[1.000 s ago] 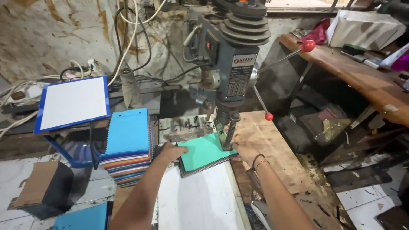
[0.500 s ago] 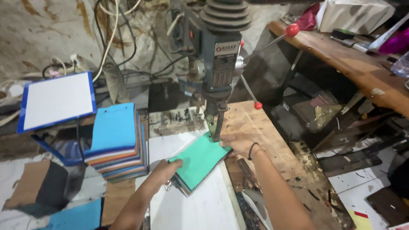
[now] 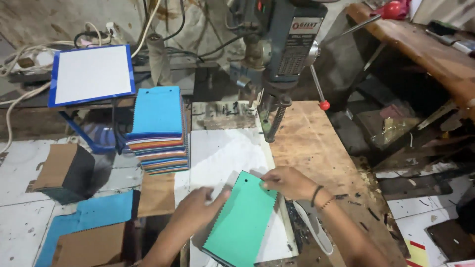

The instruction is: The person uses a drill press to punch holes into stacks of colored paper and cardboard. They then assemble the materials into notebooks, securing them with metal wire staples using pliers.

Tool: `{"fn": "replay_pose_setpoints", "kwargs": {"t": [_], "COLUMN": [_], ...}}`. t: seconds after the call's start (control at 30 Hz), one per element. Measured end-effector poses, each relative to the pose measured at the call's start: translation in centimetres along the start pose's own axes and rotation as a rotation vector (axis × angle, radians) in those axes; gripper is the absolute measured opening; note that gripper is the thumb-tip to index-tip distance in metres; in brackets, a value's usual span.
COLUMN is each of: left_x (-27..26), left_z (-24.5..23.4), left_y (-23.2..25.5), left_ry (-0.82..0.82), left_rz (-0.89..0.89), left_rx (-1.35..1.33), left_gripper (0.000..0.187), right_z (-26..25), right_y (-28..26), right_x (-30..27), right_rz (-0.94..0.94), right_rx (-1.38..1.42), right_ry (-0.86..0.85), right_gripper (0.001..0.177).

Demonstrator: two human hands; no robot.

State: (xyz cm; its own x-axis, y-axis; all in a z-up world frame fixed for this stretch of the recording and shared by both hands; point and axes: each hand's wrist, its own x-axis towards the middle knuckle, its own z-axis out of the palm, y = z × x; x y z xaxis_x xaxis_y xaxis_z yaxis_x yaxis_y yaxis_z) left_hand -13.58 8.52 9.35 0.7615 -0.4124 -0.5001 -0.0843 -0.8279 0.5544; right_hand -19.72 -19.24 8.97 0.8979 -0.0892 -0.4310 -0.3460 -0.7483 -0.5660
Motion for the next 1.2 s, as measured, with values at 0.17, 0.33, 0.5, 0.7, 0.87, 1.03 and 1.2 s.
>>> {"fn": "replay_pose_setpoints", "kwargs": {"t": [0.17, 0.33, 0.5, 0.7, 0.87, 1.03, 1.2], "left_x": [1.3, 6.2, 8.4, 8.1, 5.6, 5.1, 6.2], "left_z": [-1.0, 2.0, 4.8, 3.6, 1.5, 1.8, 3.3], "left_y": [4.5, 4.5, 3.6, 3.8, 5.5, 5.6, 3.8], "left_ry": [-0.181, -0.260, -0.267, -0.330, -0.403, -0.362, -0.270], "left_rz": [0.127, 0.177, 0.209, 0.206, 0.059, 0.035, 0.155], "left_rx": [0.082, 0.065, -0.026, -0.118, -0.171, -0.194, -0.278], "left_gripper": [0.092, 0.108, 0.097, 0.112, 0.091, 0.065, 0.062], "right_z": [-2.4, -2.4, -2.7, -2.8, -1.8, 2.5, 5.8], "right_y": [5.6, 5.6, 4.2, 6.2, -2.2, -2.3, -3.5], "right_x": [-0.4, -2.1, -2.8, -4.0, -12.8, -14.8, -15.5], "right_rz": [0.226, 0.363, 0.337, 0.100, -0.390, -0.433, -0.566], "right_rx": [-0.343, -0.241, -0.136, -0.193, 0.144, 0.151, -0.061], "right_ry": [0.262, 0.171, 0.192, 0.648, 0.911, 0.968, 1.213], "right_gripper": [0.049, 0.064, 0.071, 0.049, 0.045, 0.030, 0.042]}}
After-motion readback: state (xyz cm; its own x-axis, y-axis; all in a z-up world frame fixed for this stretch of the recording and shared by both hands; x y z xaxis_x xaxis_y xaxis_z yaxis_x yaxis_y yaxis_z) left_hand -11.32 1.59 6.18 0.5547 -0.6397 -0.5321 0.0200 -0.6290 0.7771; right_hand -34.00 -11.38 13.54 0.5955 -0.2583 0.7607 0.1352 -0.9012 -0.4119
